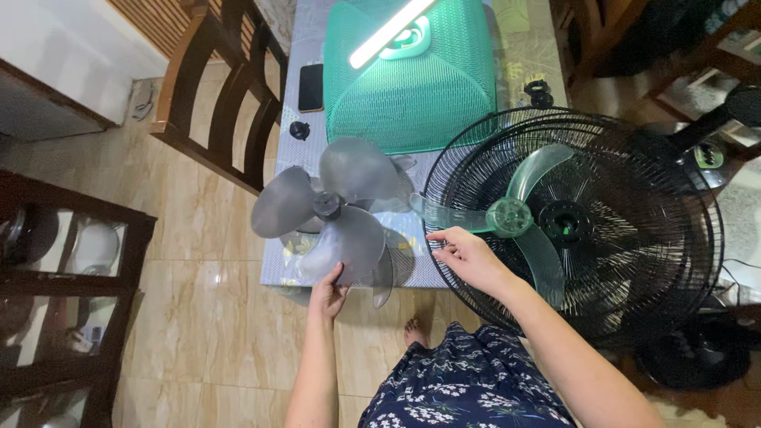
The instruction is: The person assembles a standing fan by attaching the front and rear grilles to the fan blades and securing them with a central knob. The person handles the fan blades, grilles, and knob, then places the assembled fan on a chair.
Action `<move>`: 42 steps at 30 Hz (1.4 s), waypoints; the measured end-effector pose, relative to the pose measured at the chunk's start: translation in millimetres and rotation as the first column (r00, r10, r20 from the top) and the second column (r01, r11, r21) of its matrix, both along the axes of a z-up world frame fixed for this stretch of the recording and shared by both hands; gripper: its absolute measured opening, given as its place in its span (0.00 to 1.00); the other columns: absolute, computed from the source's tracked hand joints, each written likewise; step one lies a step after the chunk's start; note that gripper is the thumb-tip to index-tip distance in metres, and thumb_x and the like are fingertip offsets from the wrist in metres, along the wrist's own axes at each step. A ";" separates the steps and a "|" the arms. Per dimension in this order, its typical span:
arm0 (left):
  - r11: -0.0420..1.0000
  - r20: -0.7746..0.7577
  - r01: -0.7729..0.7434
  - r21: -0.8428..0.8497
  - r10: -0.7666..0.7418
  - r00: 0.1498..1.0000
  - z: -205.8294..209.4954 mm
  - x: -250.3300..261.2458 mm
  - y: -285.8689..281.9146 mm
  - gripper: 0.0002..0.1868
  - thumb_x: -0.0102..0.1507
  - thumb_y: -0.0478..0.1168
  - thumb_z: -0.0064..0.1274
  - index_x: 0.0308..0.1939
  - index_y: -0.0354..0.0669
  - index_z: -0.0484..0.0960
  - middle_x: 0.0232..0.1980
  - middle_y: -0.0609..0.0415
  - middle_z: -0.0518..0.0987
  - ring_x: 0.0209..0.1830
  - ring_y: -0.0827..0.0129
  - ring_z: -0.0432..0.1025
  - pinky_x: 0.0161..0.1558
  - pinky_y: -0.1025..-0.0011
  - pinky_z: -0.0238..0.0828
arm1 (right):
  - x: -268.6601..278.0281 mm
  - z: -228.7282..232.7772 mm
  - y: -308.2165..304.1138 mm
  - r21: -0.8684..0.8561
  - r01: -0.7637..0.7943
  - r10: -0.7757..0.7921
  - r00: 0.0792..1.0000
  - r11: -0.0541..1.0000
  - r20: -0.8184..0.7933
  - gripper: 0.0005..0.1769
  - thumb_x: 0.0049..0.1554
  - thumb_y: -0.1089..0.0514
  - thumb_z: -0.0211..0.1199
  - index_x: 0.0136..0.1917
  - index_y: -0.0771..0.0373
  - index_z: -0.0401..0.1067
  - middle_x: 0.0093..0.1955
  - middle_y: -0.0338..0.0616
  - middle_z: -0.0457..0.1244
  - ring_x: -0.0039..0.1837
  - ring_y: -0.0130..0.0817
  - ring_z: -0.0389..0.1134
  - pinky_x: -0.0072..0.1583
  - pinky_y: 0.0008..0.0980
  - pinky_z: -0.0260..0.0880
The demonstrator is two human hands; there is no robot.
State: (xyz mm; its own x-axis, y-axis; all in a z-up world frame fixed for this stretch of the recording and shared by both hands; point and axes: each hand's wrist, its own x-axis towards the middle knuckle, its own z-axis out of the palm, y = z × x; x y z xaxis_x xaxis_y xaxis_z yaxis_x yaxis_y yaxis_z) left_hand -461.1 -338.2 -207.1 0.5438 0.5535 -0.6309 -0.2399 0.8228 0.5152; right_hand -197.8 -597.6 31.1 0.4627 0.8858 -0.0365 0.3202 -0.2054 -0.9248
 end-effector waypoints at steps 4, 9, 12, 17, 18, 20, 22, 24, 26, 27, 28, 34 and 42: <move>0.997 -0.021 0.077 0.010 -0.076 0.997 -1.2 16.9 -1.8 0.19 0.61 0.33 0.61 0.56 0.41 0.80 0.52 0.51 0.83 0.48 0.64 0.79 0.46 0.67 0.78 | -0.5 -5.2 -4.0 0.000 0.024 -0.024 0.999 1.000 -0.021 0.18 0.57 0.61 0.65 0.61 0.63 0.74 0.52 0.41 0.69 0.49 0.26 0.71 0.51 0.29 0.74; 0.990 -0.082 0.135 0.046 -0.131 0.988 -3.8 28.5 -2.9 0.21 0.60 0.34 0.63 0.56 0.42 0.79 0.52 0.51 0.83 0.48 0.63 0.79 0.45 0.64 0.79 | 6.4 7.9 -14.9 -0.046 0.041 -0.039 0.998 0.998 0.050 0.18 0.57 0.60 0.65 0.61 0.62 0.75 0.53 0.41 0.69 0.49 0.28 0.72 0.51 0.30 0.73; 0.984 -0.155 0.135 0.117 -0.116 0.981 -4.5 27.1 -6.4 0.22 0.60 0.37 0.65 0.57 0.44 0.79 0.52 0.54 0.83 0.46 0.63 0.79 0.41 0.65 0.76 | 19.9 19.8 -33.9 -0.134 0.112 -0.106 0.993 0.985 0.057 0.16 0.57 0.56 0.65 0.59 0.60 0.75 0.52 0.41 0.70 0.50 0.30 0.73 0.51 0.30 0.73; 0.998 -0.242 -0.024 0.064 0.039 0.969 0.5 19.2 -6.6 0.27 0.60 0.48 0.62 0.61 0.49 0.75 0.52 0.60 0.82 0.43 0.69 0.79 0.40 0.64 0.77 | 57.7 36.0 -87.9 -0.486 0.390 -0.168 0.883 0.782 0.438 0.16 0.58 0.45 0.65 0.52 0.58 0.75 0.50 0.45 0.70 0.55 0.41 0.72 0.56 0.42 0.72; 0.993 -0.282 -0.023 0.118 0.056 0.958 1.4 18.6 -10.3 0.29 0.60 0.49 0.63 0.63 0.49 0.73 0.52 0.59 0.80 0.41 0.69 0.74 0.40 0.64 0.76 | 64.2 34.7 -99.9 -0.536 0.387 -0.135 0.884 0.750 0.448 0.21 0.55 0.43 0.68 0.53 0.58 0.72 0.52 0.46 0.68 0.56 0.43 0.71 0.56 0.44 0.71; 0.973 -0.358 -0.023 0.228 0.106 0.928 5.2 10.5 -18.3 0.34 0.61 0.50 0.65 0.67 0.50 0.68 0.51 0.59 0.76 0.38 0.69 0.66 0.39 0.62 0.75 | 71.8 26.0 -117.3 -0.631 0.373 -0.062 0.887 0.680 0.457 0.32 0.48 0.39 0.74 0.57 0.58 0.66 0.54 0.50 0.66 0.58 0.48 0.69 0.58 0.46 0.70; 0.944 -0.357 -0.010 0.329 0.134 0.924 9.6 13.6 -20.1 0.37 0.63 0.51 0.67 0.70 0.42 0.67 0.53 0.52 0.77 0.41 0.63 0.66 0.37 0.63 0.67 | 69.1 13.1 -123.7 -0.615 0.410 -0.087 0.870 0.674 0.485 0.35 0.49 0.40 0.73 0.60 0.59 0.64 0.57 0.50 0.65 0.58 0.49 0.69 0.56 0.47 0.71; 0.916 -0.395 0.000 0.402 0.173 0.902 11.2 19.3 -27.6 0.39 0.63 0.50 0.67 0.71 0.42 0.65 0.57 0.51 0.76 0.46 0.63 0.68 0.36 0.65 0.64 | 69.7 6.9 -128.4 -0.598 0.474 -0.122 0.838 0.646 0.532 0.37 0.49 0.40 0.72 0.63 0.60 0.62 0.60 0.51 0.63 0.57 0.49 0.70 0.55 0.47 0.72; 0.895 -0.472 0.014 0.446 0.222 0.853 12.4 25.0 -26.8 0.40 0.59 0.50 0.66 0.71 0.50 0.63 0.62 0.55 0.75 0.54 0.68 0.72 0.37 0.66 0.66 | 70.2 5.0 -130.2 -0.577 0.560 -0.165 0.787 0.594 0.594 0.39 0.49 0.40 0.72 0.65 0.61 0.62 0.61 0.52 0.62 0.56 0.49 0.71 0.53 0.46 0.74; 0.880 -0.515 0.033 0.473 0.246 0.822 11.8 27.9 -27.6 0.42 0.59 0.49 0.67 0.71 0.48 0.61 0.64 0.54 0.74 0.54 0.66 0.72 0.39 0.64 0.67 | 74.6 4.9 -131.0 -0.614 0.537 -0.160 0.813 0.579 0.560 0.37 0.49 0.40 0.72 0.62 0.61 0.63 0.61 0.51 0.63 0.57 0.48 0.70 0.53 0.46 0.73; 0.866 -0.555 0.054 0.498 0.270 0.787 10.2 31.5 -28.3 0.43 0.60 0.48 0.69 0.72 0.47 0.60 0.66 0.52 0.72 0.55 0.64 0.72 0.40 0.63 0.69 | 81.4 4.2 -132.9 -0.649 0.513 -0.156 0.836 0.562 0.525 0.34 0.50 0.39 0.73 0.59 0.60 0.65 0.60 0.50 0.64 0.57 0.46 0.70 0.53 0.45 0.72; 0.943 -0.355 -0.170 0.287 0.270 0.895 3.2 30.1 -39.6 0.47 0.58 0.40 0.65 0.75 0.53 0.52 0.64 0.49 0.70 0.56 0.56 0.73 0.45 0.54 0.75 | 114.0 -52.7 -160.2 -0.489 0.287 -0.298 0.953 0.824 0.057 0.17 0.57 0.54 0.64 0.58 0.60 0.74 0.44 0.47 0.72 0.47 0.35 0.72 0.51 0.34 0.69; 0.969 -0.321 -0.146 0.199 0.205 0.925 1.2 18.5 -42.8 0.49 0.58 0.42 0.64 0.77 0.54 0.50 0.63 0.42 0.73 0.55 0.54 0.72 0.46 0.56 0.71 | 129.0 -63.3 -147.1 -0.238 0.191 -0.235 0.957 0.952 -0.171 0.19 0.58 0.61 0.62 0.63 0.64 0.75 0.43 0.42 0.70 0.46 0.27 0.69 0.53 0.29 0.70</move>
